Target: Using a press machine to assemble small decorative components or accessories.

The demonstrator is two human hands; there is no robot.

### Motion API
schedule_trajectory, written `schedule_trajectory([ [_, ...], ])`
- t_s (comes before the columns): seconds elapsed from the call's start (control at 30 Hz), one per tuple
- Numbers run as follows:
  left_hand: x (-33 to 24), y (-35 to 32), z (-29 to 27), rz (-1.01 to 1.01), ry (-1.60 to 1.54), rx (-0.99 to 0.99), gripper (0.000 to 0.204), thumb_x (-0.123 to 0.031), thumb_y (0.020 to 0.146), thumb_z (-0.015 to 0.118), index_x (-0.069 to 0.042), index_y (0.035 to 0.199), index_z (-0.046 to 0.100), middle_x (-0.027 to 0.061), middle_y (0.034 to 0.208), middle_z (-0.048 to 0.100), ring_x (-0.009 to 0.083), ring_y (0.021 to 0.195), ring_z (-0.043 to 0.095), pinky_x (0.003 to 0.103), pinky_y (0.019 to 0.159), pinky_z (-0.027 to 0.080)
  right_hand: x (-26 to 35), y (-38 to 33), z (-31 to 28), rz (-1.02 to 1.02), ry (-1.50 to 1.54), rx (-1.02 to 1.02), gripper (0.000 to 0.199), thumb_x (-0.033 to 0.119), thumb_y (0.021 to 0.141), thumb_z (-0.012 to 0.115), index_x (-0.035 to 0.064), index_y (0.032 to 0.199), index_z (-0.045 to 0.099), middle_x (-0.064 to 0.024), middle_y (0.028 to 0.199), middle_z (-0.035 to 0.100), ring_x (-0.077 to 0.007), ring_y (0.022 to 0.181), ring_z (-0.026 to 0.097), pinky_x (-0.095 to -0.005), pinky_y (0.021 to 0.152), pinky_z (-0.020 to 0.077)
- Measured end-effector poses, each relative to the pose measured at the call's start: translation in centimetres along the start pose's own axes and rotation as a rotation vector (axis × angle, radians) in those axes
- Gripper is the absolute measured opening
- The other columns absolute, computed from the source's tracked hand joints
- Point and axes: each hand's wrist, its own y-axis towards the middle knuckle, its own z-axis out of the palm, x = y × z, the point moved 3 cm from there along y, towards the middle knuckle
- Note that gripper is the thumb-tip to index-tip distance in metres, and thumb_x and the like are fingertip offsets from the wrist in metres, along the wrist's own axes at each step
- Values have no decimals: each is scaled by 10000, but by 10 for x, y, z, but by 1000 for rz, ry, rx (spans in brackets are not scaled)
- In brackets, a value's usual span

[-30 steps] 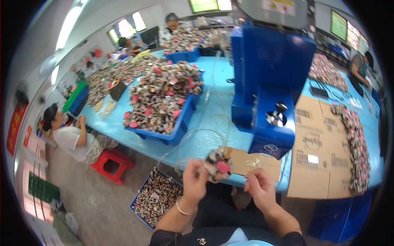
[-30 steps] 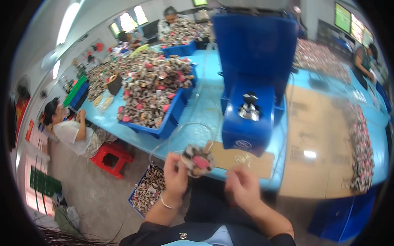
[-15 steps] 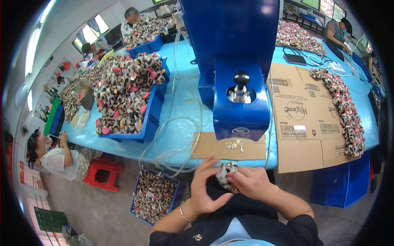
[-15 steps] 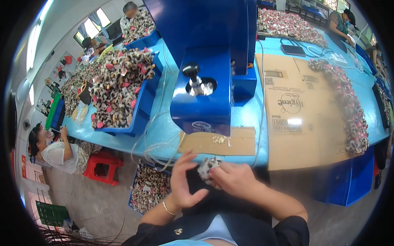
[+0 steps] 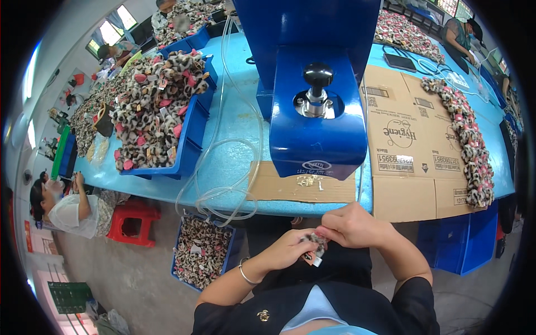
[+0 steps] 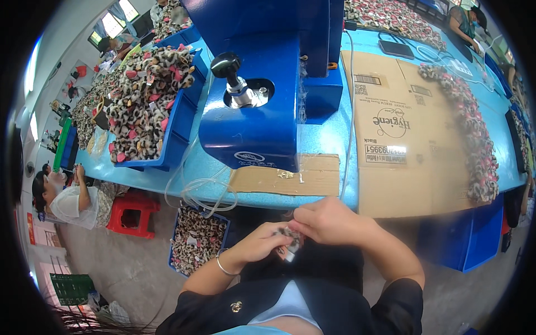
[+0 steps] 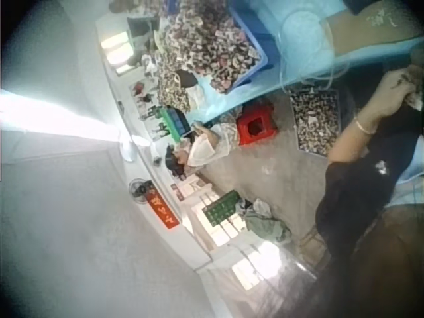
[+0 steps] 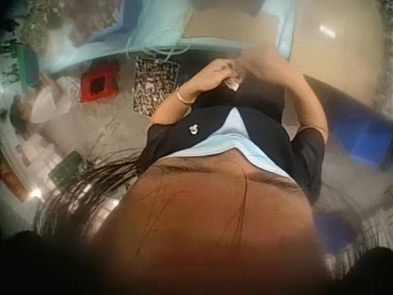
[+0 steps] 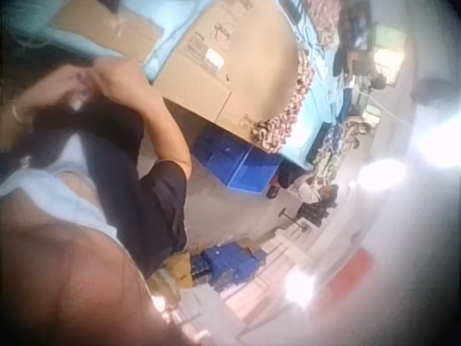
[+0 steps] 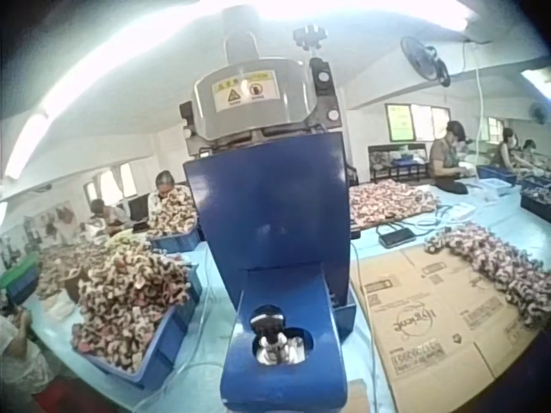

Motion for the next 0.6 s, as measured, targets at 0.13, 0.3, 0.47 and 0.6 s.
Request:
schedule_trajectory([
  [0.13, 10, 3, 4, 67, -153, -151, 269, -110, 975, 462, 19, 1169, 597, 31, 927, 638, 66, 767, 580, 213, 684, 478, -11, 9, -2, 2, 91, -14, 256, 138, 910, 651, 55, 696, 539, -86, 601, 539, -294, 522, 574, -387, 501, 439],
  [0.3, 3, 1, 2, 141, -218, -172, 285, -83, 971, 435, 13, 1186, 594, 35, 960, 637, 57, 831, 578, 218, 735, 482, -20, 15, 9, 148, 270, 79, 209, 197, 938, 605, 56, 785, 584, -132, 701, 615, -332, 617, 622, -427, 592, 493],
  [0.47, -6, 0, -5, 130, -374, -284, 296, -70, 975, 423, 14, 1220, 567, 36, 971, 636, 61, 856, 585, 220, 751, 488, 1, 13, -8, 86, 9, -356, 125, 155, 847, 724, 90, 953, 706, -99, 852, 641, -237, 630, 636, -351, 531, 500],
  [0.6, -11, -1, -12, 121, -370, -271, 276, -74, 991, 415, 21, 1210, 554, 41, 963, 636, 80, 822, 606, 222, 724, 503, 11, 13, -1, -73, -223, -297, 305, 107, 758, 771, 115, 1061, 732, -24, 796, 603, -168, 581, 610, -282, 481, 478],
])
